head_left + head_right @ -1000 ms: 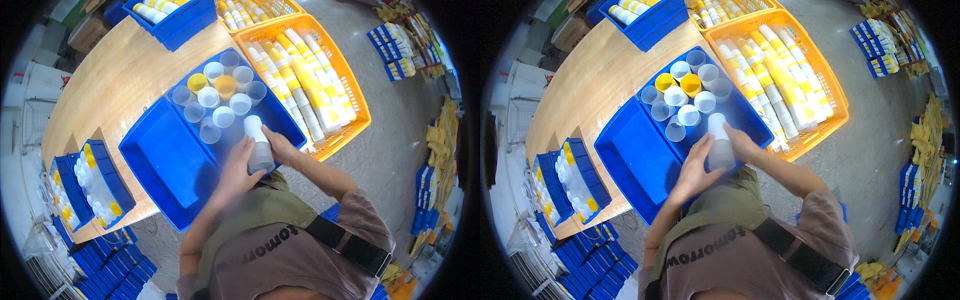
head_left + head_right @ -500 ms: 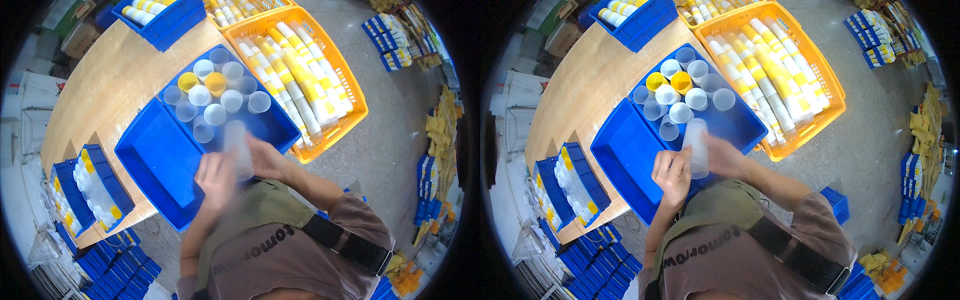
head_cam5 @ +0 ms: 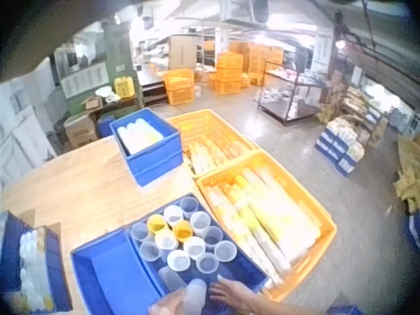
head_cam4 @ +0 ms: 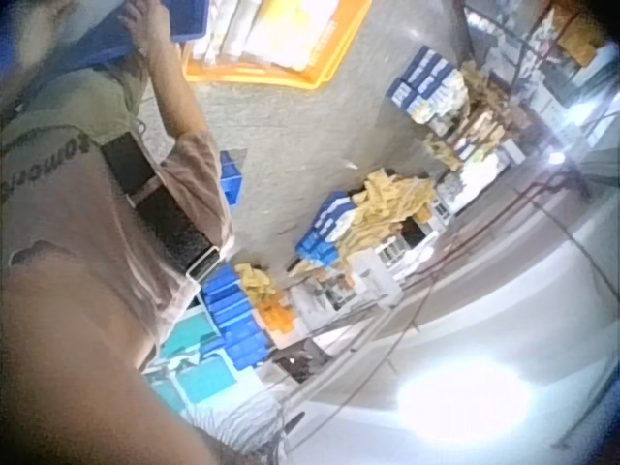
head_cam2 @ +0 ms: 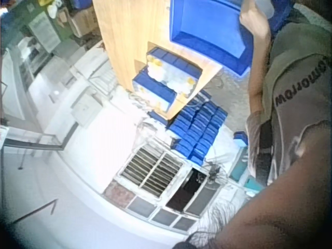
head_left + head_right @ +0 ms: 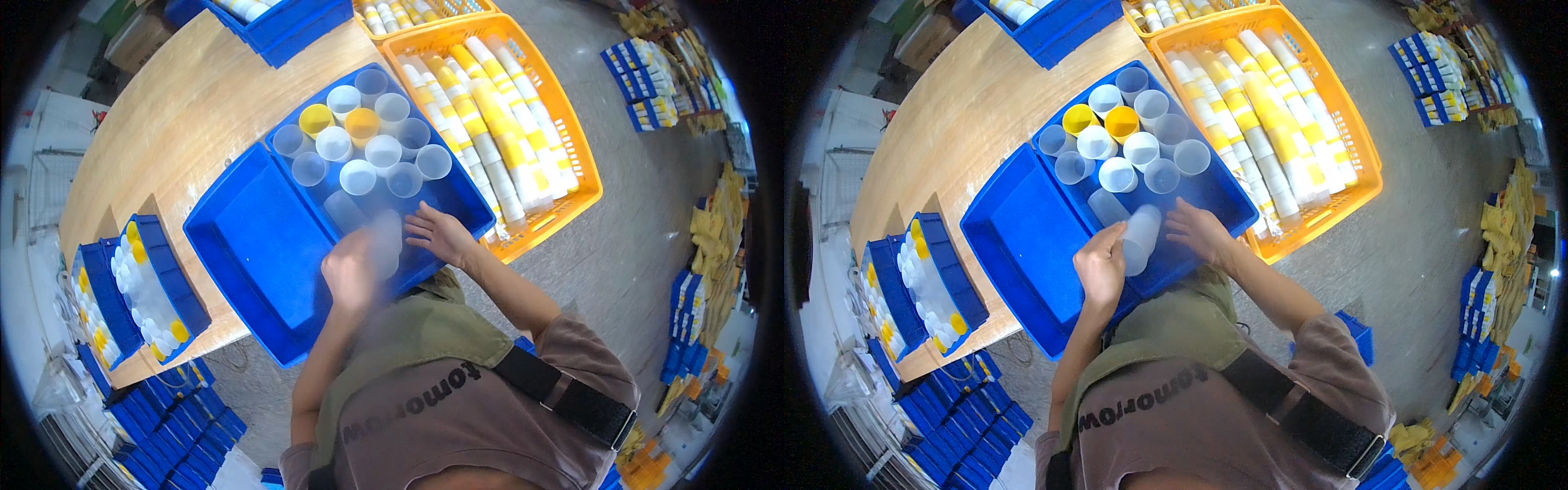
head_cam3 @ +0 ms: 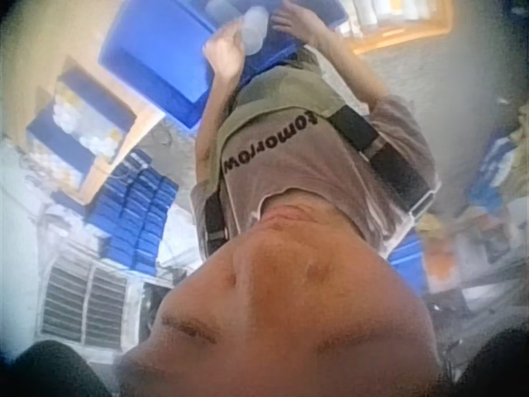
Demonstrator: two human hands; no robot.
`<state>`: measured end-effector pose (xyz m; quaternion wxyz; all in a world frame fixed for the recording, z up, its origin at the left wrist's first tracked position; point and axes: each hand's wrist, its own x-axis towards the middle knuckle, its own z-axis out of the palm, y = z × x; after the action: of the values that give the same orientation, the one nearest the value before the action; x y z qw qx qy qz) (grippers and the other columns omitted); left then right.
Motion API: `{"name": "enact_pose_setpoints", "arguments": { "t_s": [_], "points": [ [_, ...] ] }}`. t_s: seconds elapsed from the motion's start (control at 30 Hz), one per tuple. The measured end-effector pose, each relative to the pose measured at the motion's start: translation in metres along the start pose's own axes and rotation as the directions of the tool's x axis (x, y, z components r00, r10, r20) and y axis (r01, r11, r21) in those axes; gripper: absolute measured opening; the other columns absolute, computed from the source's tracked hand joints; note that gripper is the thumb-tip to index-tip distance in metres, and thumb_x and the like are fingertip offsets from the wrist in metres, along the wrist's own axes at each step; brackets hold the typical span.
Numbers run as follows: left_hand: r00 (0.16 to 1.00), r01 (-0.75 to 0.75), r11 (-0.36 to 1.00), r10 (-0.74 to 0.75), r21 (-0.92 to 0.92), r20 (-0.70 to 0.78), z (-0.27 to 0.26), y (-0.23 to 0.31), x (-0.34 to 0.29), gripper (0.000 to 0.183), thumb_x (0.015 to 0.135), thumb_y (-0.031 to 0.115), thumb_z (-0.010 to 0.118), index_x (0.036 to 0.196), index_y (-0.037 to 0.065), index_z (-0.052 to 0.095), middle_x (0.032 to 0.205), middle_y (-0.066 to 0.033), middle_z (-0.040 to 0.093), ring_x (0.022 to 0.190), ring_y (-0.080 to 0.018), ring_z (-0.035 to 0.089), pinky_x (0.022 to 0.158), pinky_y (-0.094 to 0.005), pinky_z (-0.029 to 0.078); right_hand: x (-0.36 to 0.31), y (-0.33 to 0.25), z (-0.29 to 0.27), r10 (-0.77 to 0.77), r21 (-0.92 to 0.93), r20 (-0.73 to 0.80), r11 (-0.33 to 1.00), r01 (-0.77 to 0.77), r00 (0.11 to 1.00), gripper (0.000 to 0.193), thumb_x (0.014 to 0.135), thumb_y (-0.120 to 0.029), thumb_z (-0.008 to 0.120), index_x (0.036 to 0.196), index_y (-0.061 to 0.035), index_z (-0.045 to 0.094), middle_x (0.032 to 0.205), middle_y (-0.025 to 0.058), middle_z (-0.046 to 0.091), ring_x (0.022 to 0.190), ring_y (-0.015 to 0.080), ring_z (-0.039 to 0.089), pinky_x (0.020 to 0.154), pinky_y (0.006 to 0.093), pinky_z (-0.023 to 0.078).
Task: The person operates a machine touchscreen, then picks up a blue tray of white and yellow plastic cups. They use a green handheld tool to inspect the cups, then move to a table to separate the cups by color into different blue bins.
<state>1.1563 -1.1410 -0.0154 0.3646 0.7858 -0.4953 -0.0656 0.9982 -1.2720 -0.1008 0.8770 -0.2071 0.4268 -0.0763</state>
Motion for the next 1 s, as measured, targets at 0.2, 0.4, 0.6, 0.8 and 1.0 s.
{"name": "enact_pose_setpoints", "arguments": {
  "t_s": [0.2, 0.4, 0.6, 0.8, 1.0],
  "points": [
    [0.997, 0.056, 0.996, -0.059, -0.069, -0.053, -0.020, 0.016, 0.003, 0.033, 0.076, -0.011, 0.064, 0.103, 0.005, 0.074, 0.098, -0.0138, 0.066, 0.082, -0.0251, 0.067, 0.070, -0.0319, 0.054, 0.020, 0.020, 0.001, -0.056, -0.132, -0.008, 0.990, 0.054, 0.998, 0.061, 0.094, -0.015, 0.055, 0.144, 0.0084, 0.029, 0.142, 0.0224, 0.042, 0.132, 0.0318, 0.042, 0.108, 0.0436, 0.039],
    [0.943, 0.276, 0.928, -0.212, -0.249, 0.255, -0.061, 0.027, -0.014, 0.030, 0.076, -0.013, 0.065, 0.096, 0.005, 0.075, 0.083, -0.0099, 0.064, 0.069, -0.0185, 0.061, 0.058, -0.0288, 0.046, 0.075, 0.055, 0.031, 0.019, -0.368, 0.102, 0.930, 0.020, 0.995, 0.038, 0.088, -0.003, 0.053, 0.126, 0.0018, 0.055, 0.127, 0.0127, 0.056, 0.111, 0.0227, 0.055, 0.094, 0.0343, 0.045],
    [0.949, 0.211, 0.977, -0.197, -0.033, 0.247, -0.028, -0.003, -0.029, 0.016, 0.078, -0.003, 0.067, 0.089, 0.006, 0.075, 0.083, -0.0115, 0.065, 0.071, -0.0265, 0.064, 0.062, -0.0356, 0.050, 0.054, 0.043, 0.037, 0.055, -0.290, 0.387, 0.955, 0.066, 0.920, 0.050, 0.086, 0.001, 0.045, 0.135, 0.0006, 0.051, 0.131, 0.0132, 0.055, 0.114, 0.0251, 0.056, 0.096, 0.0348, 0.044],
    [0.979, 0.192, 0.923, -0.205, 0.333, 0.002, 0.019, -0.037, 0.010, 0.024, 0.077, 0.007, 0.072, 0.098, 0.005, 0.063, 0.095, -0.0119, 0.060, 0.092, -0.0324, 0.060, 0.071, -0.0421, 0.051, 0.009, 0.012, 0.004, -0.079, -0.168, 0.022, 0.982, 0.082, 0.997, 0.055, 0.091, -0.004, 0.048, 0.142, 0.0098, 0.032, 0.137, 0.0245, 0.049, 0.122, 0.0303, 0.053, 0.102, 0.0376, 0.046],
    [0.987, 0.089, 0.968, -0.054, 0.235, -0.150, 0.020, -0.033, 0.010, 0.029, 0.077, 0.007, 0.071, 0.102, 0.004, 0.058, 0.102, -0.0152, 0.055, 0.096, -0.0356, 0.054, 0.077, -0.0443, 0.048, -0.030, -0.052, 0.010, -0.187, -0.420, -0.031, 0.894, 0.157, 0.982, 0.042, 0.097, -0.013, 0.054, 0.133, 0.0059, 0.045, 0.125, 0.0194, 0.060, 0.105, 0.0240, 0.063, 0.089, 0.0337, 0.053]
  ]
}}
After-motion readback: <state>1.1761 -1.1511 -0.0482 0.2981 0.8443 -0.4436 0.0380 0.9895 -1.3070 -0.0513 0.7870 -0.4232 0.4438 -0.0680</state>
